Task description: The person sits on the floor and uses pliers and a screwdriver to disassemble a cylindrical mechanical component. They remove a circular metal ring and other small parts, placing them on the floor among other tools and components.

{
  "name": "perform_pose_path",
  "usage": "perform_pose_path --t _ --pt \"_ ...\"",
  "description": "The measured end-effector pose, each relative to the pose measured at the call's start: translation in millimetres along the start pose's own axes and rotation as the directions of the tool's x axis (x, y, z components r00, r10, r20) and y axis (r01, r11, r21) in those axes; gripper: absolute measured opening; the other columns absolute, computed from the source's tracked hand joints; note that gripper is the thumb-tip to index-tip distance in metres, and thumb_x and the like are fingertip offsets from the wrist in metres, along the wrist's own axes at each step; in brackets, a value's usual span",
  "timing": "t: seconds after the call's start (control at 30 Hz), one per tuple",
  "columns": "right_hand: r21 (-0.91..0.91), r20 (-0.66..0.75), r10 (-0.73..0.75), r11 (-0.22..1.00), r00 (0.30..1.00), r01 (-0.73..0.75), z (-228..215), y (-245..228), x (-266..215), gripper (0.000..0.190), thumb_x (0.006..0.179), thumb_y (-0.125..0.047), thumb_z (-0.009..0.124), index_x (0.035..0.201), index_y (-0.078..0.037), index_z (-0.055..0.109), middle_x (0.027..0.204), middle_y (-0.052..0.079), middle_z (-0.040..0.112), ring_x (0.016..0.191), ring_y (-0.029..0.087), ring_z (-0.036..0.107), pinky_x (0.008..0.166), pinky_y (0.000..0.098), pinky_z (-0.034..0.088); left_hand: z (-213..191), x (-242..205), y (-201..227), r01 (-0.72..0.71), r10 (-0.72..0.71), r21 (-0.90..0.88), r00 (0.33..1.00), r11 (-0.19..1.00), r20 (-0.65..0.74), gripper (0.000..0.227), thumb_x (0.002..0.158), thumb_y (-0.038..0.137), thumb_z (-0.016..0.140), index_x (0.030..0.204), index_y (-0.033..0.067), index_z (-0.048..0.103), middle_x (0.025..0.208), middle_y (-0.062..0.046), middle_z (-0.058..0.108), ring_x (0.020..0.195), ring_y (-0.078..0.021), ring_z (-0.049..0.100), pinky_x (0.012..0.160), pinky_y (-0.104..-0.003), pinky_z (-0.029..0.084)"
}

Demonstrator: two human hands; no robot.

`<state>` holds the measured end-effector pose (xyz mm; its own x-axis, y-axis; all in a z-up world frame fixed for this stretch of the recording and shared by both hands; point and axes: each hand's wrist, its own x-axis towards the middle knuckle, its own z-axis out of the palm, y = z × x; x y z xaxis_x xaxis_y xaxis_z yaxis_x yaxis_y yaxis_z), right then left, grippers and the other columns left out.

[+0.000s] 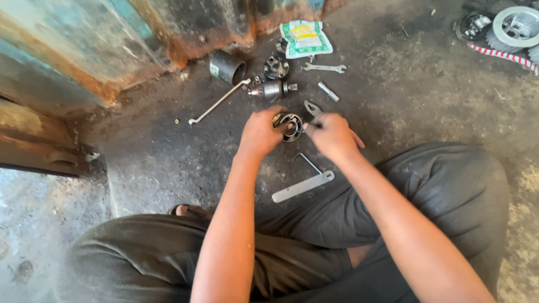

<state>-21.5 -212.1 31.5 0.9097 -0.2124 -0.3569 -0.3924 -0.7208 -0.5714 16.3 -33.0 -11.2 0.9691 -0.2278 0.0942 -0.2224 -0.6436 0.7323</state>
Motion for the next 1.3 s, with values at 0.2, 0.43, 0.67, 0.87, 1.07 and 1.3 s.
perform_pose_path --t 0.2,0.43,0.67,0.87,1.07,1.3 --pt "-0.104 -0.274 -0.722 0.678 0.635 0.727 -8.9 15.3 -12.9 0.012 0.095 -0.015 0.071 0.101 -0.005 0.067 0.090 0.016 0.071 0.083 0.040 0.069 0.074 0.0466 0.053 11.0 13.8 -12.4 0.246 -0.268 0.294 0.963 0.924 0.038 0.052 0.073 0.026 0.085 0.124 0.0227 0.071 0.118 -0.013 0.072 0.107 -0.0336 0.067 0.089 -0.046 0.052" --pt "-0.040 -0.117 -0.709 0.703 0.695 0.710 -25.5 27.5 -5.5 0.020 0.091 -0.017 0.074 0.106 -0.005 0.069 0.090 0.018 0.072 0.083 0.038 0.069 0.072 0.0442 0.053 -3.2 18.3 -55.0 0.329 -0.346 0.111 0.913 0.938 0.217 0.044 0.074 0.030 0.087 0.114 0.0197 0.076 0.116 -0.010 0.073 0.110 -0.0293 0.069 0.095 -0.040 0.053" --pt "-0.073 -0.031 -0.709 0.705 0.705 0.706 8.0 30.5 7.0 0.022 0.093 -0.020 0.072 0.111 -0.009 0.073 0.101 0.014 0.075 0.092 0.034 0.071 0.091 0.0481 0.050 -8.3 8.9 -26.0 0.165 -0.214 0.263 0.962 0.951 0.171 0.044 0.075 0.033 0.085 0.116 0.0210 0.074 0.116 -0.012 0.073 0.112 -0.0342 0.067 0.092 -0.045 0.053" --pt "-0.124 0.019 -0.719 0.687 0.694 0.716 20.0 33.2 11.8 0.024 0.093 -0.020 0.069 0.114 -0.010 0.073 0.106 0.011 0.074 0.101 0.035 0.069 0.104 0.0557 0.044 -14.2 11.6 -21.3 0.252 -0.291 0.195 0.934 0.948 0.208 0.040 0.079 0.031 0.080 0.117 0.0212 0.074 0.115 -0.012 0.074 0.111 -0.0324 0.069 0.094 -0.043 0.053" --pt "-0.147 0.000 -0.709 0.698 0.705 0.701 23.0 31.6 10.3 0.020 0.094 -0.020 0.068 0.110 -0.009 0.073 0.099 0.013 0.075 0.096 0.036 0.070 0.108 0.0601 0.041 -13.2 10.7 -19.9 0.270 -0.305 0.178 0.928 0.946 0.213 0.038 0.080 0.028 0.074 0.117 0.0208 0.074 0.117 -0.013 0.073 0.113 -0.0330 0.067 0.097 -0.043 0.051" --pt "-0.163 0.012 -0.673 0.729 0.740 0.665 22.7 29.0 9.6 0.019 0.095 -0.022 0.068 0.106 -0.008 0.075 0.086 0.017 0.074 0.083 0.039 0.070 0.107 0.0526 0.044 -15.2 9.7 -16.5 0.285 -0.319 0.178 0.924 0.942 0.210 0.035 0.082 0.026 0.066 0.115 0.0205 0.075 0.118 -0.014 0.073 0.115 -0.0331 0.066 0.100 -0.042 0.051"
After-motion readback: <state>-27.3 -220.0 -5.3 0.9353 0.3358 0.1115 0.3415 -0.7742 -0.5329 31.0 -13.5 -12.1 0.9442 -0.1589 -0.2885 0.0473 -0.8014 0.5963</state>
